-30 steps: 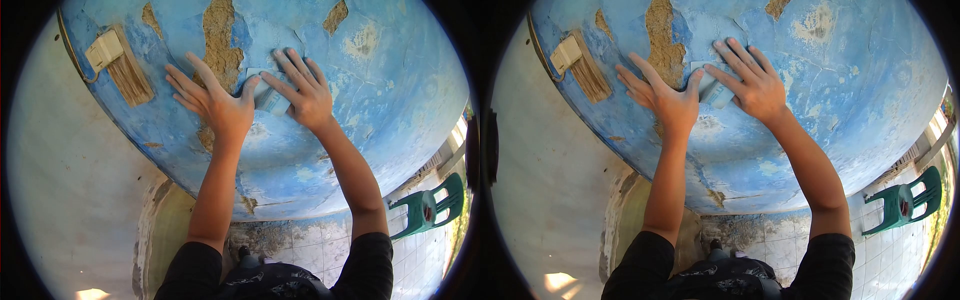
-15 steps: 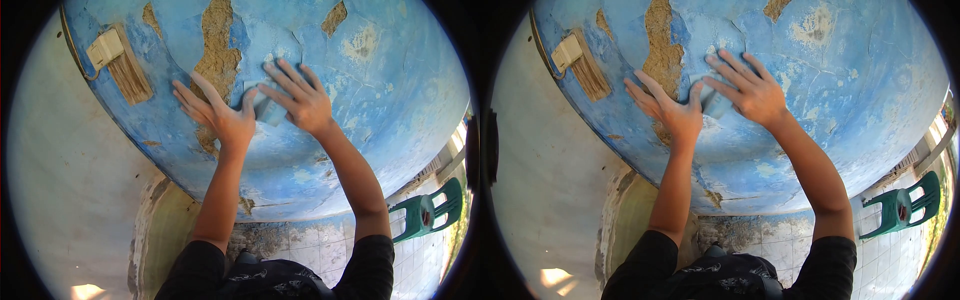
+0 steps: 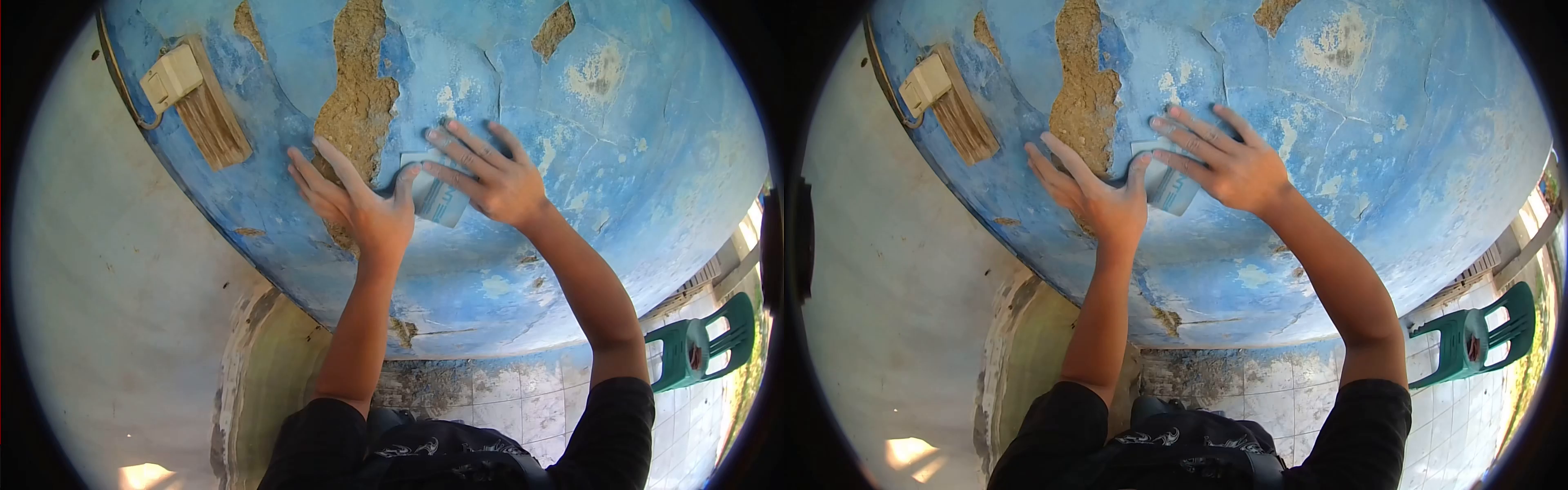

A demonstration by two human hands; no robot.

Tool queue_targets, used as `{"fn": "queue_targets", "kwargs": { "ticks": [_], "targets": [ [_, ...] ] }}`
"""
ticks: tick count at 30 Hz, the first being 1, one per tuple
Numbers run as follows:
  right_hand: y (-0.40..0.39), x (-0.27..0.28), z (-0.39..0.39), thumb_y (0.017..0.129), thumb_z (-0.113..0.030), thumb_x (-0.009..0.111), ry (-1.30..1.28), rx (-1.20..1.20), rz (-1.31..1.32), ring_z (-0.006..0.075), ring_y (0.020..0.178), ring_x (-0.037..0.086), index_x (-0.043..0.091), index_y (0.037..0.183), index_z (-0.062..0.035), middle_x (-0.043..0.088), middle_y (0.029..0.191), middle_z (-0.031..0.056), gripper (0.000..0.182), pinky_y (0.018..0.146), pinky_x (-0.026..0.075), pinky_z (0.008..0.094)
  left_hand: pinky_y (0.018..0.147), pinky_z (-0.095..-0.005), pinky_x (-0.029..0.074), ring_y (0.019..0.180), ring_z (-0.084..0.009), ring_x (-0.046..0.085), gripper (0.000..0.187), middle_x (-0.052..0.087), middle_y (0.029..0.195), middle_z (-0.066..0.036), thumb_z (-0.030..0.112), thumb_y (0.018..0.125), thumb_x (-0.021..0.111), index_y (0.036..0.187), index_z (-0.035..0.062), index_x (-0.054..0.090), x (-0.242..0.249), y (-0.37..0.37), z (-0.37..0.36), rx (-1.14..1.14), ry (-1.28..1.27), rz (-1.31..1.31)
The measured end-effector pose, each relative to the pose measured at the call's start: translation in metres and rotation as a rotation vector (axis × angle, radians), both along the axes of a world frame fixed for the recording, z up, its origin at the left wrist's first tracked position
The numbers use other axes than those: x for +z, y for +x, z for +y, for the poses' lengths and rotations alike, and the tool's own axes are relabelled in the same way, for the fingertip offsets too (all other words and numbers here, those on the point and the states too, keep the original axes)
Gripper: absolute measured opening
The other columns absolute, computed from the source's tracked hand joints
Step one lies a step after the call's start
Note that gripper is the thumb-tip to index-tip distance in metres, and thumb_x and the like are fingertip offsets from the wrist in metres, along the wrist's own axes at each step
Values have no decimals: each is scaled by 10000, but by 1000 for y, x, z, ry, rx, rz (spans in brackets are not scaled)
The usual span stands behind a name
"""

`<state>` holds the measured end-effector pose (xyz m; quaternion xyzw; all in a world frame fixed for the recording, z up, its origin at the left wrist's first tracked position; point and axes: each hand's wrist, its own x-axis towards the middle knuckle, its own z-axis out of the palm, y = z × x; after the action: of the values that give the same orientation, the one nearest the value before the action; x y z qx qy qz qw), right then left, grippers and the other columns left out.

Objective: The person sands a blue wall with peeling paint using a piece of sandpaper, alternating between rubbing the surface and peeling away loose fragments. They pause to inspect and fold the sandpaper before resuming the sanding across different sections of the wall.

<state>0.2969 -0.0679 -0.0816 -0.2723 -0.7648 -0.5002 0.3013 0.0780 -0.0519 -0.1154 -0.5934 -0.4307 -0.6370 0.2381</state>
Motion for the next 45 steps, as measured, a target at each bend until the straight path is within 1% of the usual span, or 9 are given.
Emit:
{"fn": "queue_targets", "kwargs": {
  "ticks": [2,6,15,20,23,29,31,38,45],
  "targets": [
    [-5,13,-1,866,-162,779,50,-40,97,192,1581,478,759,1381,-313,566,1668,-49,537,1209,455,525,1245,-735,160,1624,-586,75,1338,53,1766,-376,506,818,949,1758,1,142,24,1,7,12,52,-1],
    [-15,48,2,725,-133,876,86,44,186,182,1607,437,759,1374,-276,514,1712,-45,675,1232,419,516,1237,-723,166,1617,-580,92,1323,61,1755,-388,504,822,944,1755,-2,155,71,-1,11,-2,162,18],
    [-5,-8,-3,907,-123,700,-19,19,40,193,1563,508,777,1343,-223,607,1633,-29,454,1142,512,460,1233,-712,179,1600,-580,131,1281,85,1747,-391,513,849,919,1743,-32,180,-2,2,0,-64,-40,-62],
    [-18,27,1,747,-100,828,79,50,273,200,1557,516,801,1285,-264,620,1619,-47,562,1229,401,538,1234,-712,183,1595,-581,139,1225,97,1746,-384,518,870,901,1735,-29,228,48,13,9,-36,105,-52],
    [-17,41,6,756,-104,822,130,88,297,209,1555,519,803,1284,-255,622,1617,-43,549,1233,404,524,1230,-714,200,1594,-582,141,1242,114,1742,-380,521,862,907,1741,-19,214,66,15,16,-26,189,-17],
    [-1,17,2,884,-149,759,33,47,46,207,1549,525,801,1290,-240,625,1612,-46,418,1203,464,495,1228,-722,188,1598,-584,144,1370,113,1744,-382,552,800,946,1754,-10,139,11,7,7,-74,37,-129],
    [4,6,0,904,-158,745,7,32,-32,204,1548,525,800,1293,-236,624,1613,-39,400,1196,476,492,1238,-708,181,1623,-557,132,1412,114,1751,-364,376,755,1016,1767,34,92,-16,2,-2,-18,-85,-124],
    [-8,18,-7,858,-163,771,-41,36,98,211,1542,534,802,1293,-215,625,1614,-3,439,1213,444,550,1205,-834,115,1634,-591,46,1409,77,1761,-323,580,751,971,1758,20,159,27,1,-3,10,-72,-110],
    [-8,13,-2,802,-102,783,-13,60,151,202,1529,551,780,1344,-225,625,1614,-5,555,1214,416,524,1215,-795,148,1628,-576,75,1369,111,1753,-320,604,763,953,1753,28,203,28,1,1,3,-30,13]
  ]
}}
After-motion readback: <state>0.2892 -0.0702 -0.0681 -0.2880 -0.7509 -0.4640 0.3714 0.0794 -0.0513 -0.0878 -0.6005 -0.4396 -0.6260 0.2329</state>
